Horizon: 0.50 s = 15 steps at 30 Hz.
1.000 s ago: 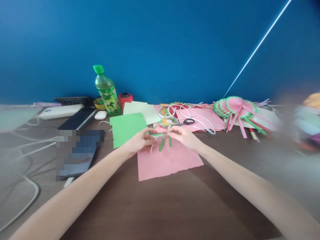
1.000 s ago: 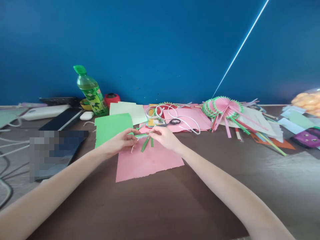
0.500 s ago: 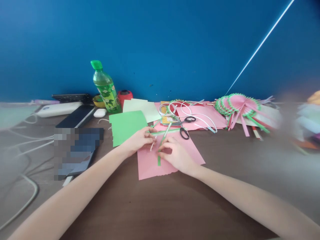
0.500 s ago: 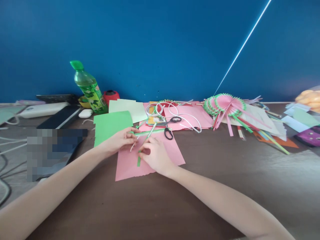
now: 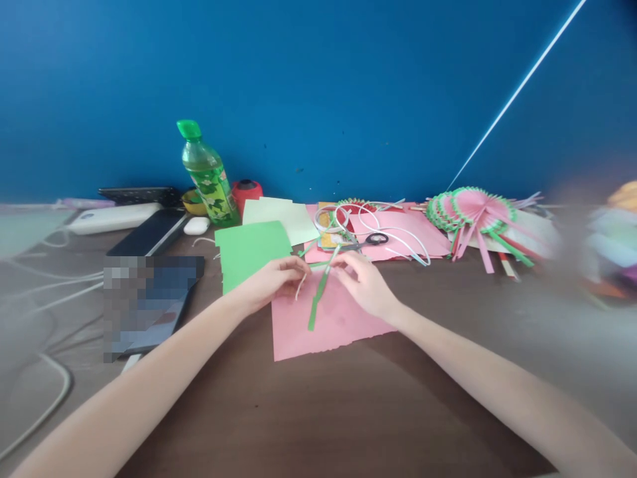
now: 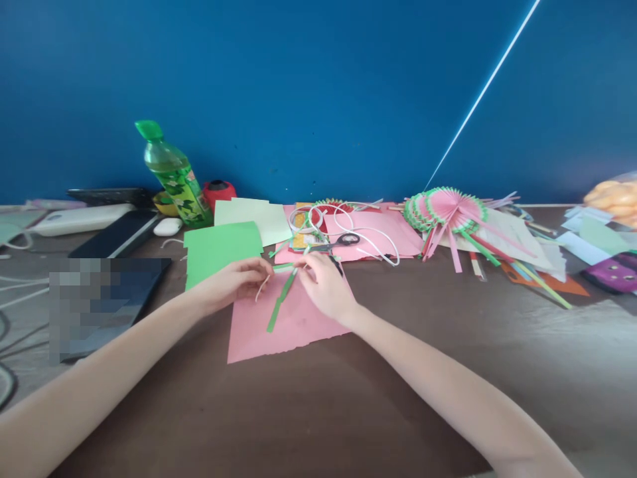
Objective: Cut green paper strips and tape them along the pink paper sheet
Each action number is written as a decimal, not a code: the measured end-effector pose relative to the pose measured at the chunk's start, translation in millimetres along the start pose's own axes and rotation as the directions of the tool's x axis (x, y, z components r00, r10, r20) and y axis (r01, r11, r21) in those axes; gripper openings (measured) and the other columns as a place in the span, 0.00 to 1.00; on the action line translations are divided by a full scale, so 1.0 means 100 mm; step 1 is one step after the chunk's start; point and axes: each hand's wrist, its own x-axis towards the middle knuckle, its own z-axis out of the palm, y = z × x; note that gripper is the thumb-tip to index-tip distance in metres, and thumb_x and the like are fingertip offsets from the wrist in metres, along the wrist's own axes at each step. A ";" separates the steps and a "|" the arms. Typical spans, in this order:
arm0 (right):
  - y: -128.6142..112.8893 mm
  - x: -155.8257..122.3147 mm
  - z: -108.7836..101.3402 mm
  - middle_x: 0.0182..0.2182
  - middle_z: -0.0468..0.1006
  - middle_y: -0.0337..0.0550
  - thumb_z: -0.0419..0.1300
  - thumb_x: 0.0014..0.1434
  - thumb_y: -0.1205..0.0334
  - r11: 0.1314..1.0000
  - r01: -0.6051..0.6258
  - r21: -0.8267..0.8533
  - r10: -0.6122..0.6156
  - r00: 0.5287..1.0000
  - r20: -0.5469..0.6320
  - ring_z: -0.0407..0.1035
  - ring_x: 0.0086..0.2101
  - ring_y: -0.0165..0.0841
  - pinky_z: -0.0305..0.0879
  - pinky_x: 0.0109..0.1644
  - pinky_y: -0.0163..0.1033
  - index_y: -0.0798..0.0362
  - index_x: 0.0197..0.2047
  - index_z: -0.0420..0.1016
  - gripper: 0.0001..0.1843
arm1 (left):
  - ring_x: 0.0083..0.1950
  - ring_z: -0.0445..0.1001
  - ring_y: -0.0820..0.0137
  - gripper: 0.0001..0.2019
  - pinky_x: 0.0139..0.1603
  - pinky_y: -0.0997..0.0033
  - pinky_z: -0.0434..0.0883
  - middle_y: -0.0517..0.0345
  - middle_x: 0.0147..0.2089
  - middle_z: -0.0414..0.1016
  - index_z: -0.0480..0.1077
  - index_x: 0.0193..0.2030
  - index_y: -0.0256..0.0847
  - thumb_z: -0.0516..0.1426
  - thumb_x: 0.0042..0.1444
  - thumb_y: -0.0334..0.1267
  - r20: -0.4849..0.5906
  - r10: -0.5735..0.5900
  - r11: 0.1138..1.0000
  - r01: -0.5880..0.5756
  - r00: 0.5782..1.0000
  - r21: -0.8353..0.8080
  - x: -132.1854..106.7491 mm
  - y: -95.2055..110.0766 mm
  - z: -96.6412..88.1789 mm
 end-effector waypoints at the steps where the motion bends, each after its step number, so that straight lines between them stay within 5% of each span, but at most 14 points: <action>1: 0.07 0.04 -0.06 0.39 0.71 0.44 0.49 0.54 0.71 0.998 0.043 -0.049 -0.043 0.999 0.001 0.65 0.43 0.36 0.61 0.45 0.42 0.51 0.36 0.68 0.10 | 0.26 0.65 0.76 0.04 0.28 0.73 0.63 0.62 0.25 0.65 0.65 0.30 0.39 0.53 0.45 0.33 -0.002 0.006 0.999 -0.006 1.000 0.049 -0.01 0.03 0.00; 4: 0.24 0.11 -0.21 0.41 0.69 0.47 0.51 0.51 0.71 0.961 0.054 -0.273 -0.060 0.998 -0.013 0.64 0.45 0.41 0.60 0.49 0.49 0.51 0.38 0.68 0.11 | 0.29 0.66 0.73 0.06 0.35 0.68 0.64 0.59 0.29 0.66 0.68 0.28 0.39 0.52 0.47 0.37 -0.077 0.116 0.911 -0.075 0.990 0.407 -0.06 0.10 0.03; 7: 0.33 0.09 -0.30 0.42 0.67 0.49 0.54 0.51 0.67 0.911 -0.036 -0.410 0.035 0.999 -0.010 0.65 0.44 0.44 0.63 0.45 0.50 0.52 0.42 0.67 0.13 | 0.33 0.65 0.69 0.12 0.37 0.66 0.64 0.57 0.34 0.64 0.67 0.27 0.39 0.56 0.46 0.47 -0.124 0.286 0.646 -0.095 0.950 0.758 -0.10 0.06 0.15; 11: 0.45 -0.01 -0.40 0.43 0.69 0.48 0.50 0.53 0.69 0.894 0.004 -0.449 0.024 0.998 0.056 0.67 0.43 0.41 0.65 0.44 0.46 0.52 0.41 0.67 0.12 | 0.37 0.65 0.65 0.15 0.38 0.65 0.63 0.55 0.36 0.61 0.61 0.27 0.39 0.58 0.44 0.48 -0.050 0.250 0.480 -0.079 0.967 0.874 -0.12 -0.10 0.26; 15: 0.64 -0.09 -0.59 0.42 0.71 0.49 0.52 0.49 0.73 0.851 0.033 -0.523 -0.029 0.999 0.016 0.65 0.46 0.43 0.63 0.49 0.48 0.54 0.42 0.68 0.16 | 0.35 0.64 0.67 0.14 0.34 0.67 0.62 0.57 0.35 0.60 0.59 0.26 0.40 0.58 0.45 0.47 0.008 0.189 0.468 -0.097 0.982 0.878 -0.10 -0.13 0.23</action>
